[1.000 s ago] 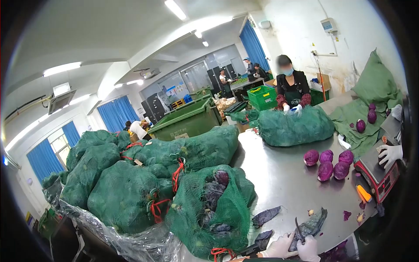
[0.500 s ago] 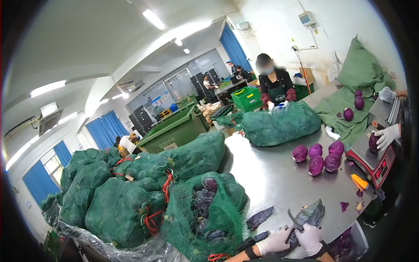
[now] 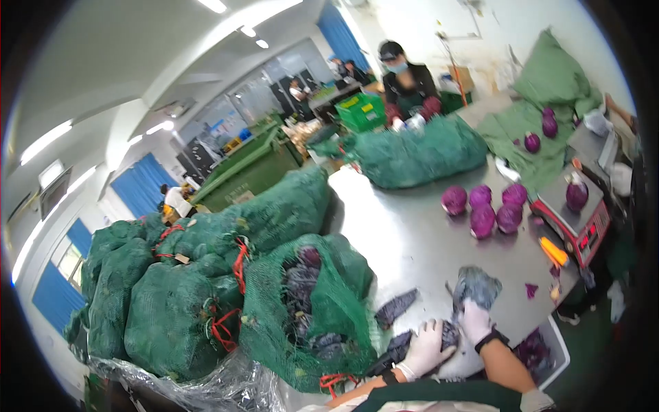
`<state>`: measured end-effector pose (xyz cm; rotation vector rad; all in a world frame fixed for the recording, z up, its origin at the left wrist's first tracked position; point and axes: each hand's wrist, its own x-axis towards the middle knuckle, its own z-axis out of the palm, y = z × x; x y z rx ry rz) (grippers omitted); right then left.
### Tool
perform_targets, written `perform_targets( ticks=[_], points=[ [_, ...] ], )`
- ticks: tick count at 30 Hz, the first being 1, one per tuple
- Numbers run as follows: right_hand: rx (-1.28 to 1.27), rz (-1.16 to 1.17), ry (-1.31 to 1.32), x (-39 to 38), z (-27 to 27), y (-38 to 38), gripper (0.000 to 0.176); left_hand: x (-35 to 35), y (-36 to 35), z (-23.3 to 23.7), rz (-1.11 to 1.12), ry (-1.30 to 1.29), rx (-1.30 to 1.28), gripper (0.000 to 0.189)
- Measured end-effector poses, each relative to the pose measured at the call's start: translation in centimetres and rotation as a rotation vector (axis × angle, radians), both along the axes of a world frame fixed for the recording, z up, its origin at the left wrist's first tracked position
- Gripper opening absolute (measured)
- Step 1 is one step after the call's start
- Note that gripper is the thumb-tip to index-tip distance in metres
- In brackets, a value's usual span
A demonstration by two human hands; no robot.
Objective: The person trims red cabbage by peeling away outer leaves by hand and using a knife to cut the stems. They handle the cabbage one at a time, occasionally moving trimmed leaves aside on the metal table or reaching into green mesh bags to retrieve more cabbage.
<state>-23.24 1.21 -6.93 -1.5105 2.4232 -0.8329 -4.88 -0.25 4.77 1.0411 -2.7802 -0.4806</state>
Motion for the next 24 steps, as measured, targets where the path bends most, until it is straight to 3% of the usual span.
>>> perform_targets(
  ticks=[2,5,6,8,9,12,16,20,24],
  points=[
    [0.088,0.005,-0.179,-0.7,2.5,-0.1,0.017,1.3,0.1,0.0,-0.003,0.075,0.07,0.083],
    [-0.023,0.087,-0.395,-1.5,4.4,1.4,0.02,3.2,0.1,0.3,0.0,0.141,0.053,0.096],
    [-0.216,0.141,-0.4,-1.0,5.5,2.6,0.019,3.5,-0.2,0.7,0.006,0.153,0.11,0.098],
    [-0.319,0.258,-0.461,0.5,10.1,5.6,0.024,4.1,-0.2,-0.2,0.08,0.217,0.175,0.096],
    [-0.339,0.299,-0.407,1.0,9.2,7.0,0.027,4.5,-0.6,-1.1,0.09,0.267,0.247,0.097],
    [0.058,0.255,-0.307,2.4,7.9,10.6,0.031,5.5,-0.6,-2.5,0.135,0.348,0.399,0.097],
    [0.182,0.198,-0.315,4.2,7.7,11.2,0.02,5.4,-0.6,-2.4,0.144,0.314,0.452,0.101],
    [0.122,0.229,-0.269,4.8,7.7,9.9,0.016,5.2,-0.8,-2.4,0.077,0.249,0.324,0.103],
    [0.274,0.229,-0.124,5.3,7.6,9.0,0.012,4.8,-0.3,-2.9,0.048,0.274,0.268,0.102]
  ],
)
